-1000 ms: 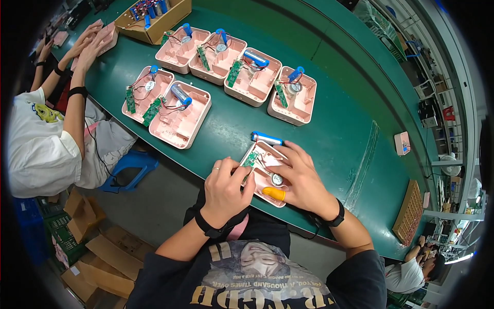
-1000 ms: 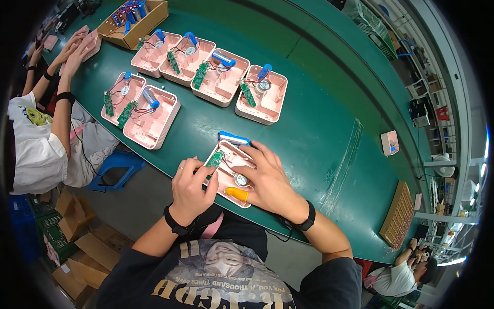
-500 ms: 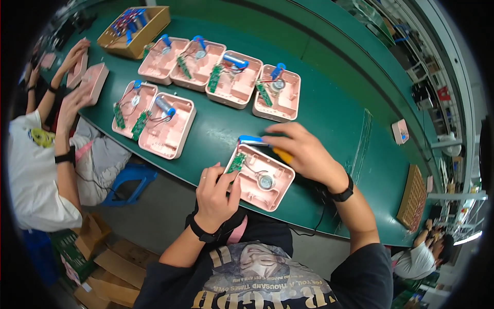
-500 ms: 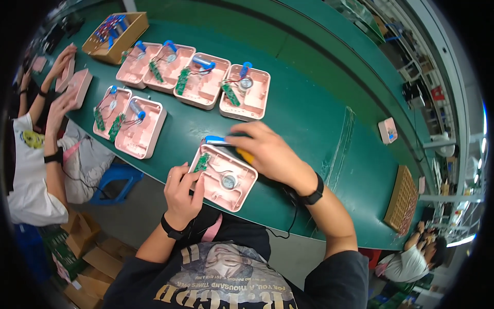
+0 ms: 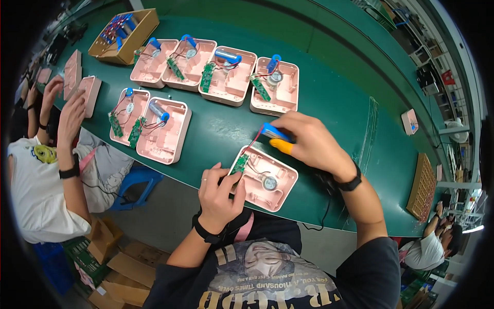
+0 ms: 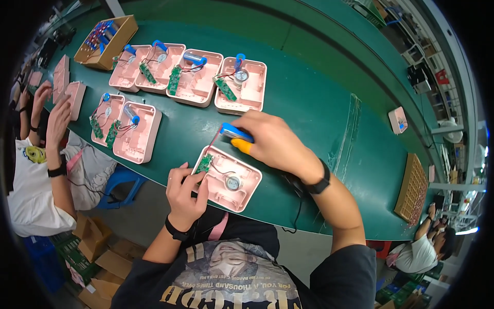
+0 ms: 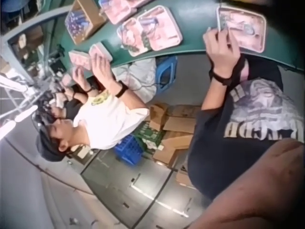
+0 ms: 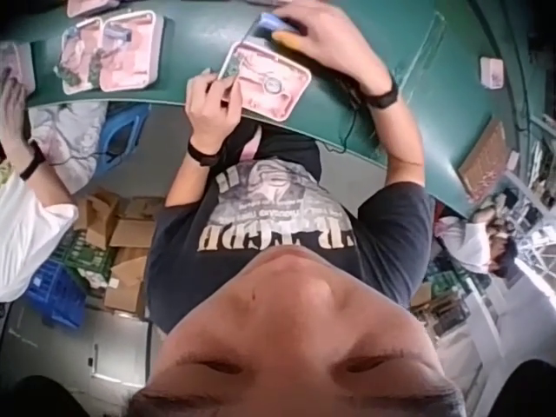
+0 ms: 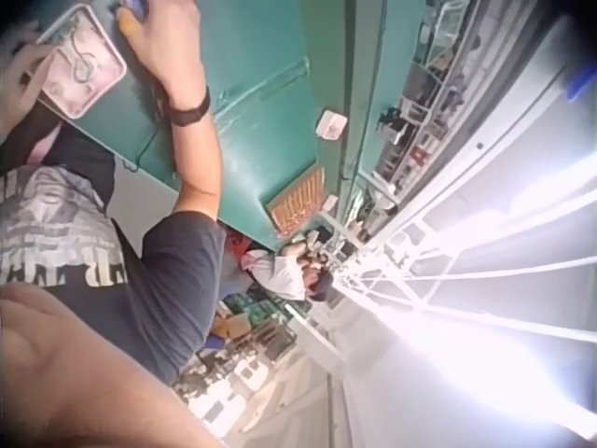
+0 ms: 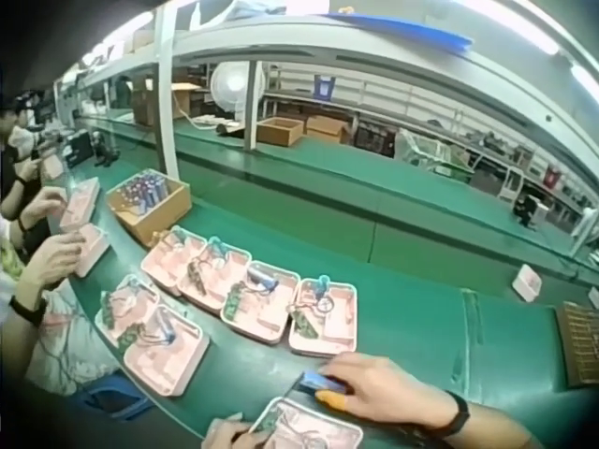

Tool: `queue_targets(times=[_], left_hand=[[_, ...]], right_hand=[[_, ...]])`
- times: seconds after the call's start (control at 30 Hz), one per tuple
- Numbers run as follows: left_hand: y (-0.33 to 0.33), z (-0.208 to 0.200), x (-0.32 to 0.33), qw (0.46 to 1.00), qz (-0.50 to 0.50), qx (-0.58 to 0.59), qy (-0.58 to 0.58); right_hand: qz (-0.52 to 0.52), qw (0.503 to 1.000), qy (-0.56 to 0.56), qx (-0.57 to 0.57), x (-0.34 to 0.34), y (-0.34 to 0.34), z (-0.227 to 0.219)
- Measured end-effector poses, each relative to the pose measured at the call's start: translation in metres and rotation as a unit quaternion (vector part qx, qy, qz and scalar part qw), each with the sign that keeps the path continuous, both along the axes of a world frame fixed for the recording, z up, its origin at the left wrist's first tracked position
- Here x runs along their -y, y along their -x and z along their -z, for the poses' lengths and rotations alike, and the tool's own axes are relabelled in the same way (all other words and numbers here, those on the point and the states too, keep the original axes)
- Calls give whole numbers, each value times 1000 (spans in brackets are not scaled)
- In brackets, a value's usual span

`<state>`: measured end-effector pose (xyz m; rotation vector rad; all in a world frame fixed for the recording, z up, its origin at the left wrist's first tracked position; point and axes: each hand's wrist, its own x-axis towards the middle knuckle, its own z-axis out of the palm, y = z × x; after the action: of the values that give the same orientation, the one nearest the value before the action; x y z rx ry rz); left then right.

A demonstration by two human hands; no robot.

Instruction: The worker is assembling small electronic components into plastic trays on a factory conveyor belt.

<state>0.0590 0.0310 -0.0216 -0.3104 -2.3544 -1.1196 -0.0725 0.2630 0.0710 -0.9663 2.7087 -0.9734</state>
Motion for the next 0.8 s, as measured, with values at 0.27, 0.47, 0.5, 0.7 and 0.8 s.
queue_targets(times=[0.27, 0.47, 0.5, 0.7, 0.8], left_hand=[[7, -4, -1, 1000, -9, 27, 4], [5, -20, 0, 996, -5, 86, -18], [5, -25, 1, 993, -3, 111, -33], [47, -53, 16, 998, 47, 11, 45], [58, -47, 19, 987, 137, 9, 80]], right_hand=[[43, 998, 25, 34, -7, -30, -10], [39, 999, 35, 10, 5, -54, 3], [51, 998, 38, 7, 6, -57, 6], [67, 998, 10, 20, 10, -63, 8], [46, 998, -6, -43, 10, -65, 10]])
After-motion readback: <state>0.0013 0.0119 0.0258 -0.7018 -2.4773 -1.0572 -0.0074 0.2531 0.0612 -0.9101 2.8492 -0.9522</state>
